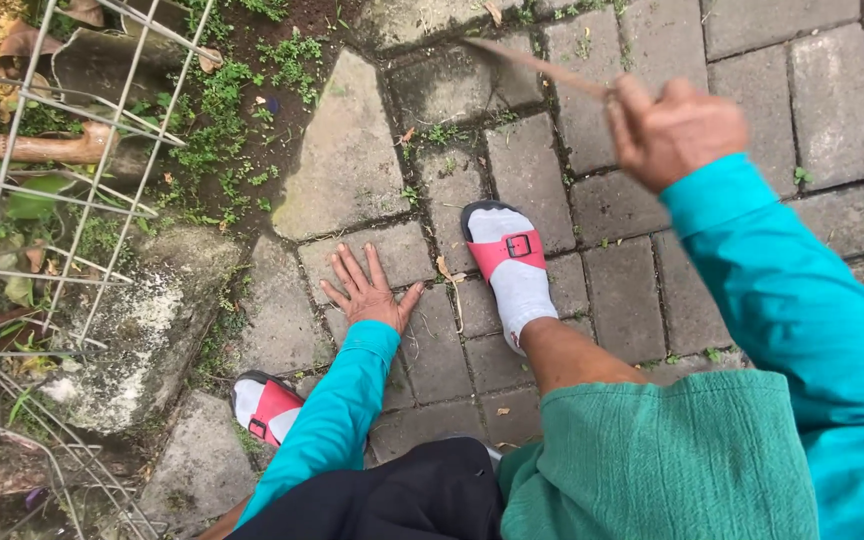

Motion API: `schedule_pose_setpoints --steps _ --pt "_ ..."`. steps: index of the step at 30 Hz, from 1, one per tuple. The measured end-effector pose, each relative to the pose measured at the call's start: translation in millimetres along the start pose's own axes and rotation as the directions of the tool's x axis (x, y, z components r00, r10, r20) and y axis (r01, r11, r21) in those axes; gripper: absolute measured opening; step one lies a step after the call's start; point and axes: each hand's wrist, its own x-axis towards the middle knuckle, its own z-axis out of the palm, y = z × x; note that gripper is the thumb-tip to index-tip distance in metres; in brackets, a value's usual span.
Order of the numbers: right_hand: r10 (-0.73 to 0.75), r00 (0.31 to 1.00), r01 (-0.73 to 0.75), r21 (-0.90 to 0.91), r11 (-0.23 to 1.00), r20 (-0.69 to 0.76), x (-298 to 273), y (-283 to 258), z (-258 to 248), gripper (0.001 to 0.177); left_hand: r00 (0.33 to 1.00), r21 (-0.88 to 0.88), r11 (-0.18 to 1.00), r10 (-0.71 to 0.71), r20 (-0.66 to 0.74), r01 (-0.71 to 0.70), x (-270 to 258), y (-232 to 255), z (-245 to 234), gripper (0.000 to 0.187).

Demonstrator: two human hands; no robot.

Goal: The person sits on a brick-paved garden path and uses a machete to cut weeds and grass growing along a wire fence and between the paving stones. They swing the blade at vegetation along the fence line, then pull remaining weeds by hand and continue cutting near the base of the fence.

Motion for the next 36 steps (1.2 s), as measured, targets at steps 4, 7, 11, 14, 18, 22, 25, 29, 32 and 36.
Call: schedule_pose_setpoints --steps 4,7,11,14,18,22,25,29,32,36 --pt "0.079 0.996 -0.078 -0.013 0.997 0.049 -5 1 -13 0.033 1.0 -0.003 1.0 -0.001 -0.01 0.001 3 -3 2 0.119" --pt "0.03 0.991 -0.045 0.114 0.992 0.132 -12 0 -18 0.047 1.0 -0.009 1.0 0.011 -0.024 -0.011 2 -1 6 0.119" --pt "0.083 0.971 -0.125 0.178 0.976 0.225 -22 6 -20 0.051 0.999 0.007 1.0 0.02 -0.032 -0.02 2 -3 4 0.119" --pt "0.132 0.966 -0.161 0.119 0.98 0.223 -25 20 -20 0.046 0.999 0.01 1.0 0.012 -0.032 -0.011 1 -4 7 0.12" --pt "0.122 0.979 -0.126 0.013 0.992 0.163 -26 31 -11 0.036 0.999 0.003 1.0 0.022 -0.047 -0.022 2 -3 7 0.12" --pt "0.193 0.975 -0.194 -0.009 0.981 0.108 -11 18 -41 0.036 0.999 -0.004 1.0 0.01 -0.039 -0.01 0 -4 6 0.12" --pt "0.207 0.961 -0.22 0.057 0.974 0.184 -14 18 -43 0.043 0.999 0.001 1.0 0.022 -0.044 -0.022 3 -4 8 0.12" --pt "0.268 0.923 -0.349 0.303 0.887 0.277 -30 19 -22 0.037 1.0 -0.005 1.0 0.016 -0.027 -0.016 -2 -5 7 0.12" --pt "0.345 0.915 -0.401 0.563 0.722 0.21 -31 18 -3 0.035 0.999 -0.012 1.0 0.014 -0.035 -0.015 1 -3 6 0.12" --pt "0.414 0.682 -0.704 0.695 0.147 0.603 -12 4 -7 0.034 0.999 0.006 1.0 0.02 -0.027 -0.019 -1 -6 10 0.121"
